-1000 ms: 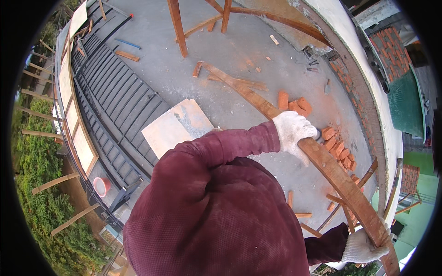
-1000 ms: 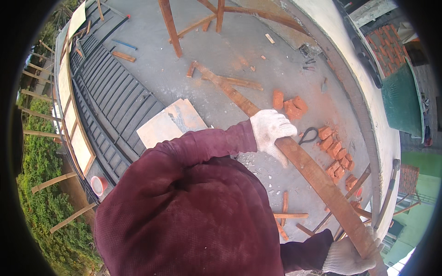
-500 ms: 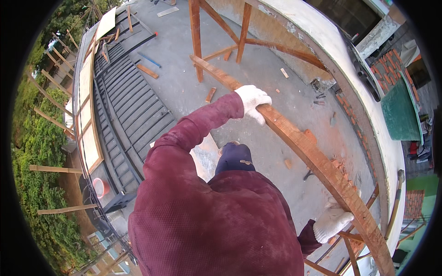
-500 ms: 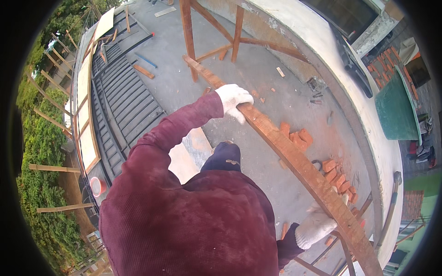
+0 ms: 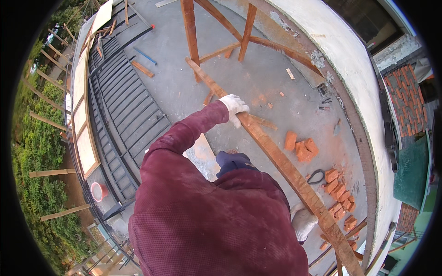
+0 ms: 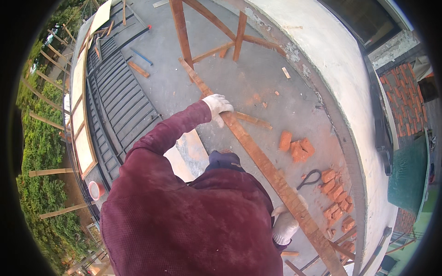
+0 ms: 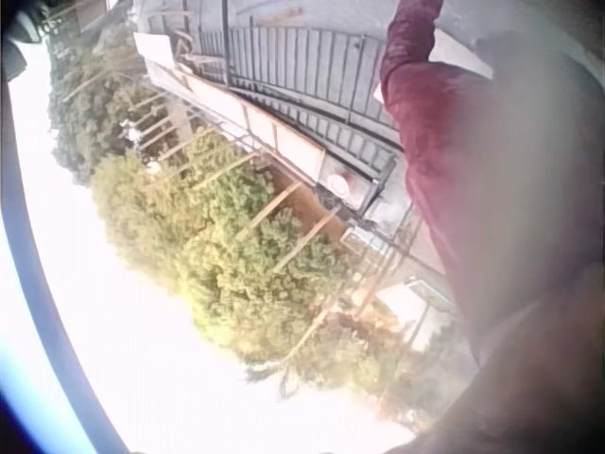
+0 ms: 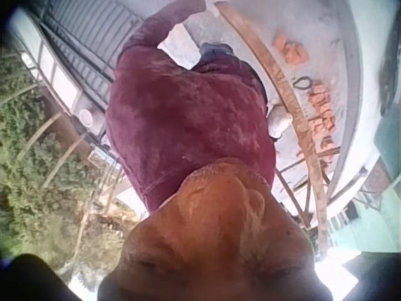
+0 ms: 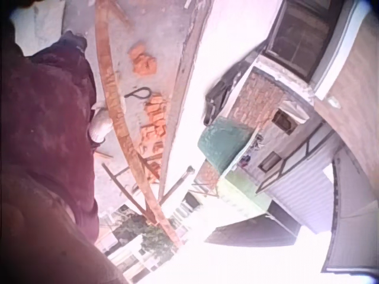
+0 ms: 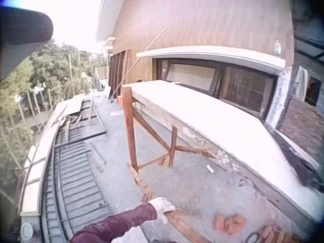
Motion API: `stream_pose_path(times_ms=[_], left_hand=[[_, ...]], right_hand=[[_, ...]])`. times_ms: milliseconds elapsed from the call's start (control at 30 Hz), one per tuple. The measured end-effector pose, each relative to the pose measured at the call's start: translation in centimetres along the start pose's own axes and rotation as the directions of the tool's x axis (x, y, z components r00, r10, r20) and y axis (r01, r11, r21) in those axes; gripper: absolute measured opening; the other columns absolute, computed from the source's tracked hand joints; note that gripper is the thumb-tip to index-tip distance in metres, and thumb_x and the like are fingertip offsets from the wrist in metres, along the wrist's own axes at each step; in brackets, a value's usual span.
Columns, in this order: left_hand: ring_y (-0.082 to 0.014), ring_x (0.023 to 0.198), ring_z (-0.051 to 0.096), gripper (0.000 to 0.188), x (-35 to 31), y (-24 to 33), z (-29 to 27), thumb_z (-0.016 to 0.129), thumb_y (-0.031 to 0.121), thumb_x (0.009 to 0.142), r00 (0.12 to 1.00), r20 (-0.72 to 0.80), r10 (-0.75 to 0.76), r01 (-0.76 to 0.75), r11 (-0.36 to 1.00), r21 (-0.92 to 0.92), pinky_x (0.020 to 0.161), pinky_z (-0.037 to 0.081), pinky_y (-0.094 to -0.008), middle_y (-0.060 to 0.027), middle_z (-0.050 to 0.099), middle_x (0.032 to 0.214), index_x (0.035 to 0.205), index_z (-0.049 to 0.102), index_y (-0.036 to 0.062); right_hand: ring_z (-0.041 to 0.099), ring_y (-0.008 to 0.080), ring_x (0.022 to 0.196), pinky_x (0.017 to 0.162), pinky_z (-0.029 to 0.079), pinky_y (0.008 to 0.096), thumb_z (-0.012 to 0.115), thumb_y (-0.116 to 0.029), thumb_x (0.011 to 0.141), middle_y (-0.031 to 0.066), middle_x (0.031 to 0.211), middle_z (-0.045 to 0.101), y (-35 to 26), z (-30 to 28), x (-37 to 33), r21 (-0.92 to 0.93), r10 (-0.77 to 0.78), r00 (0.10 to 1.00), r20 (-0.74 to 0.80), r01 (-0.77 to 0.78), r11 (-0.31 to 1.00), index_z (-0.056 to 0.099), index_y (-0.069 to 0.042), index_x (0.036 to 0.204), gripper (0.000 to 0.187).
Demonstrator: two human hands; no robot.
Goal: The person puts on gloves, then moves wooden planks and a metal rod on a rooftop. They place a plank on a workbench, pick up a hand saw and hammer, and position the plank for cutting.
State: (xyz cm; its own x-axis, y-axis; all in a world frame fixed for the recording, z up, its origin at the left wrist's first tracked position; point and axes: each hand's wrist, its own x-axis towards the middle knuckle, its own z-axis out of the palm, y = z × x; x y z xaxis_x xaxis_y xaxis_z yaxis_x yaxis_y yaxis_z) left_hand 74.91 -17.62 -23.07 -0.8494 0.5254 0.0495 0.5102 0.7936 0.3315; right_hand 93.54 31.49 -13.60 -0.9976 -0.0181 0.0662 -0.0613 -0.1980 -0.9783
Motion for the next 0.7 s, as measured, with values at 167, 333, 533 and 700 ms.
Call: stream_pose_path(times_ms=[167, 333, 533, 700], left_hand=[[-0.0365, 0.116, 0.062, 0.078, 0.7, -0.8, 1.9, 0.090, 0.051, 0.060, 0.999, -0.006, -0.031, 0.031, 0.998, -0.053, 0.110, 0.042, -0.0531, -0.0102, 0.068, 0.116, 0.123, 0.063, 0.0142], [-0.0414, 0.114, 0.059, 0.074, 3.5, -1.9, 2.9, 0.091, 0.048, 0.059, 0.998, -0.053, 0.029, -0.032, 0.999, -0.041, 0.106, 0.041, -0.0514, -0.0165, 0.067, 0.111, 0.115, 0.063, 0.0084], [-0.0459, 0.116, 0.060, 0.105, 3.3, -9.4, 4.9, 0.100, 0.048, 0.039, 0.976, 0.008, -0.217, 0.216, 0.973, 0.077, 0.098, 0.052, -0.0484, -0.0223, 0.066, 0.120, 0.124, 0.058, 0.0020], [-0.0360, 0.103, 0.070, 0.079, 4.0, -9.9, 4.8, 0.100, 0.027, 0.056, 0.967, 0.047, -0.250, 0.252, 0.967, -0.026, 0.088, 0.056, -0.0429, -0.0182, 0.070, 0.111, 0.118, 0.059, -0.0003]], right_hand=[[0.063, 0.0264, 0.061, 0.051, 0.050, 0.0367, 0.056, -0.053, 0.102, 0.0168, 0.107, 0.070, 0.4, 0.1, 1.2, 0.131, 0.051, 0.999, 0.003, -0.051, 0.990, 0.056, 0.001, 0.133, 0.063], [0.067, 0.0257, 0.070, 0.061, 0.053, 0.0373, 0.073, -0.040, 0.095, 0.0175, 0.105, 0.071, -0.7, 0.9, 2.5, 0.024, 0.049, 0.999, 0.003, -0.049, 0.999, 0.053, 0.004, 0.138, 0.065], [0.066, 0.0130, 0.069, 0.062, 0.054, 0.0295, 0.074, -0.027, 0.096, 0.0057, 0.080, 0.069, -5.0, 4.4, 6.0, 0.105, 0.206, 0.978, 0.016, -0.206, 0.973, 0.070, -0.001, 0.103, 0.027], [0.065, 0.0145, 0.062, 0.055, 0.053, 0.0291, 0.077, -0.041, 0.092, 0.0067, 0.079, 0.069, -4.0, 3.5, 6.6, 0.051, 0.235, 0.972, 0.000, -0.235, 0.971, 0.070, -0.001, 0.108, 0.044]])
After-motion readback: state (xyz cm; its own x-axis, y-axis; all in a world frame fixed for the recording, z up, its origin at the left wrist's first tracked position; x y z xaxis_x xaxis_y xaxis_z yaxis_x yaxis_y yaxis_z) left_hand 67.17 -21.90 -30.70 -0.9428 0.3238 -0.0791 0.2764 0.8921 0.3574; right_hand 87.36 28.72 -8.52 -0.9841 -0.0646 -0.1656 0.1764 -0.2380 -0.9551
